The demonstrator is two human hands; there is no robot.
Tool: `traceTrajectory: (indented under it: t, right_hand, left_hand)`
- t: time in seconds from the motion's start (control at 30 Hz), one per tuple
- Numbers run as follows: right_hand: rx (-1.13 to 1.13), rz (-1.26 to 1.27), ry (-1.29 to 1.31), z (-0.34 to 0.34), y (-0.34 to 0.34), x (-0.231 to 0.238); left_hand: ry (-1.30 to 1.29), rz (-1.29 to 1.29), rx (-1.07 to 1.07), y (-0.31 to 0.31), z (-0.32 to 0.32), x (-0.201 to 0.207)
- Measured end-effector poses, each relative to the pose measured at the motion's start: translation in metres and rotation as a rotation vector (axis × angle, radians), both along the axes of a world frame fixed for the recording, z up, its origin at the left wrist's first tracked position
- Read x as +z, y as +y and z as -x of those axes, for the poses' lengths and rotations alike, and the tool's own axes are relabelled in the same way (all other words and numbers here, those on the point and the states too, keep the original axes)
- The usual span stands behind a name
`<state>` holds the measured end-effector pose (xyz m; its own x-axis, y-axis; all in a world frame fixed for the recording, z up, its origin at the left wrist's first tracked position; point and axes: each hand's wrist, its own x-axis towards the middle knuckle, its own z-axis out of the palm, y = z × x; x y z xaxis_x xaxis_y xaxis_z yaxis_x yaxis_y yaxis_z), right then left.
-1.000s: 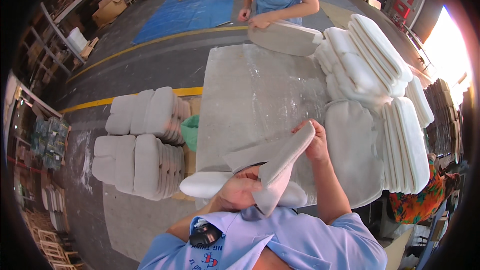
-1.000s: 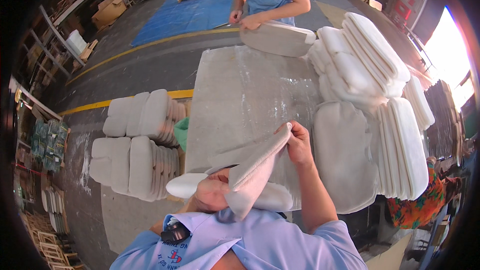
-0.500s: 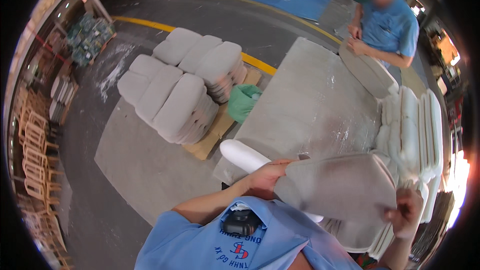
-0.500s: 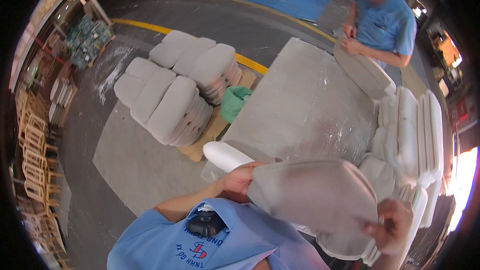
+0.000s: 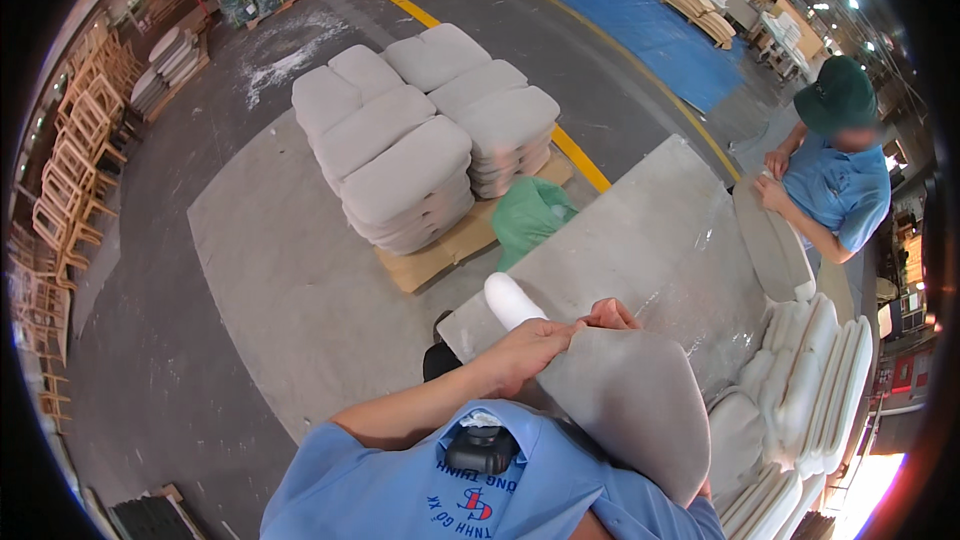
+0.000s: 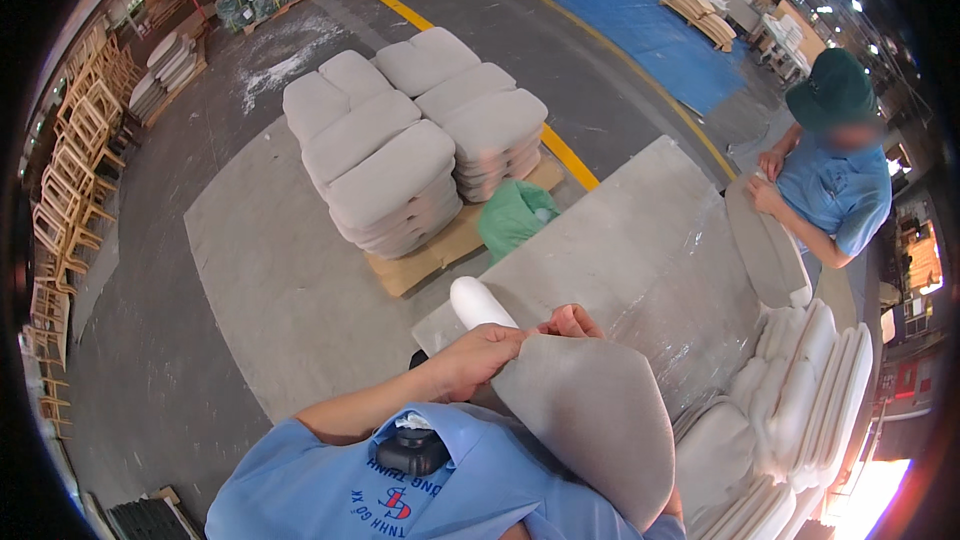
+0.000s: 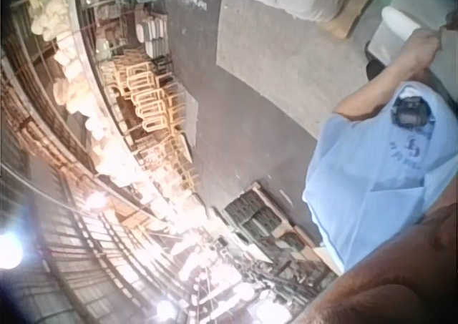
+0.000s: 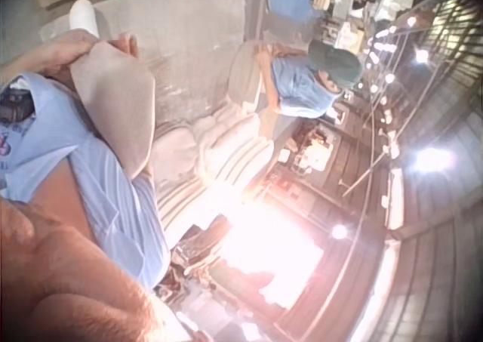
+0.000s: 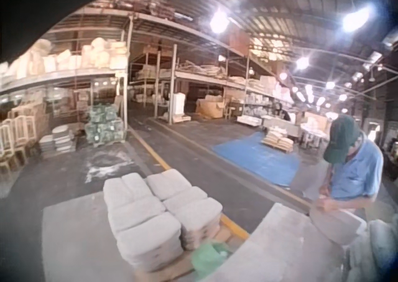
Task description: The person inserts white foam pieces into gray fabric covers at a workbench in a factory. They repeatedly pick up foam, open the cover, insert the foam, and place the finished unit on a stack.
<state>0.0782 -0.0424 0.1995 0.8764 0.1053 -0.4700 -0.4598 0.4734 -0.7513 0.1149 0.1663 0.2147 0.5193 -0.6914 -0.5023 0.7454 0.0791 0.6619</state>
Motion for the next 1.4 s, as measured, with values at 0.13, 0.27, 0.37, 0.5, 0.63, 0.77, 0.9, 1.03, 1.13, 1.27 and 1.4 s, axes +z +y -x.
traceTrajectory:
  t: [0.13, 0.27, 0.37, 0.5, 0.63, 0.77, 0.9, 1.03, 1.13, 1.27, 1.4]
  right_hand:
    - [0.129, 0.172, 0.119, 0.004, -0.014, -0.019]
    - [-0.044, 0.67, 0.28, 0.02, 0.005, -0.064]
    - [0.193, 0.448, 0.209, 0.013, 0.019, 0.017]
    - [0.652, -0.24, 0.202, -0.012, -0.016, 0.031]
    - [0.528, -0.264, 0.006, -0.016, -0.012, 0.009]
    - [0.449, 0.0, -0.136, -0.022, -0.002, 0.048]
    - [0.513, 0.115, -0.176, -0.03, -0.003, 0.059]
    - [0.447, 0.186, 0.092, -0.029, 0.009, 0.083]
    - [0.355, 0.456, 0.135, -0.02, 0.031, 0.087]
    - [0.597, 0.039, 0.205, -0.04, -0.006, 0.058]
    - [0.569, -0.003, 0.311, -0.052, 0.011, 0.066]
  left_hand:
    - [-0.244, -0.135, 0.159, -0.001, 0.012, -0.022]
    - [-0.336, -0.183, 0.27, -0.015, 0.01, -0.015]
    - [-0.331, -0.217, 0.425, 0.001, 0.009, -0.022]
    - [-0.282, -0.061, 0.502, -0.011, 0.011, -0.026]
    - [-0.087, 0.184, 0.573, -0.006, 0.014, -0.023]
    - [0.259, 0.29, 0.357, 0.012, 0.019, -0.021]
    - [0.203, 0.381, 0.107, 0.024, 0.02, -0.046]
    - [0.183, 0.428, 0.228, 0.022, 0.019, -0.036]
    - [0.101, 0.273, 0.334, 0.017, 0.021, -0.037]
    - [0.087, 0.275, 0.417, 0.007, 0.027, -0.03]
    - [-0.001, 0.267, 0.455, 0.022, 0.025, -0.039]
